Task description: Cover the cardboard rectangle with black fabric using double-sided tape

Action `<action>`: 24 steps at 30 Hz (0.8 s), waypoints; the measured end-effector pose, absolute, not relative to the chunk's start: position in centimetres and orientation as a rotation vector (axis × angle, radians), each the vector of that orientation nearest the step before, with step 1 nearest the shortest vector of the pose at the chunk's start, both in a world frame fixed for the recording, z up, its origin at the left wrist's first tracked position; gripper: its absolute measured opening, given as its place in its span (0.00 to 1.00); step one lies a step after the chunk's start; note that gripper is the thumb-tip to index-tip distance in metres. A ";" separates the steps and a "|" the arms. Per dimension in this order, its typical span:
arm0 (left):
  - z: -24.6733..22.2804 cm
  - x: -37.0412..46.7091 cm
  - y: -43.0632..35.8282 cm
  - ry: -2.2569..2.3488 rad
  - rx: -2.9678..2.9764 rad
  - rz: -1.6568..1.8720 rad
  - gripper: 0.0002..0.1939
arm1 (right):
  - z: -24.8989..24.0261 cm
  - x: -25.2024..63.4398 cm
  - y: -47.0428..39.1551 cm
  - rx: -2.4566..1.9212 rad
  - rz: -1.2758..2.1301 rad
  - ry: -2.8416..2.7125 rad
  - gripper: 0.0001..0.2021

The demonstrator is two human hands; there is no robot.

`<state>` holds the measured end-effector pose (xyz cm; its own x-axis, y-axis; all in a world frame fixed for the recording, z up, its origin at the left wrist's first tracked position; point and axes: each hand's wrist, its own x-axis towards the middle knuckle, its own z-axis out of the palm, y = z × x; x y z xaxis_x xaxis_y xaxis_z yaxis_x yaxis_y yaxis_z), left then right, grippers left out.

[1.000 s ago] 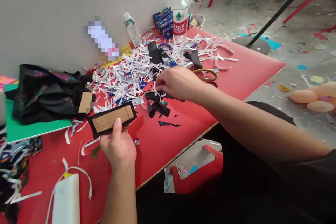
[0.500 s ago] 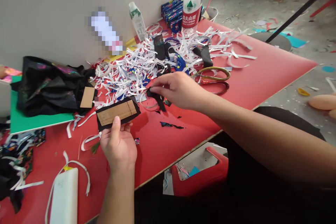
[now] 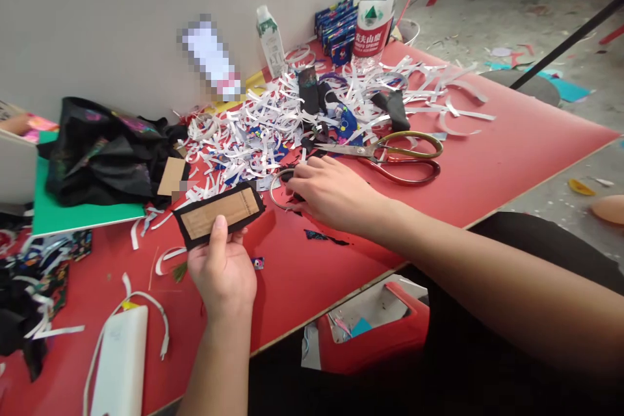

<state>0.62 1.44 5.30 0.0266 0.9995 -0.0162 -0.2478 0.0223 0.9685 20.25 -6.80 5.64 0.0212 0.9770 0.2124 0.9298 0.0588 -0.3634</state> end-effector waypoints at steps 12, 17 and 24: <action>4.0 -0.2 1.8 0.984 1.383 1.319 0.28 | 7.1 21.9 -6.3 -1.341 0.813 -0.984 0.13; 3.9 -1.1 1.3 1.061 2.147 1.313 0.23 | 7.5 21.5 -7.0 -1.357 0.803 -1.211 0.07; 3.6 -1.9 1.2 0.738 2.573 1.354 0.17 | 7.5 20.5 -7.5 -1.305 0.737 -1.381 0.08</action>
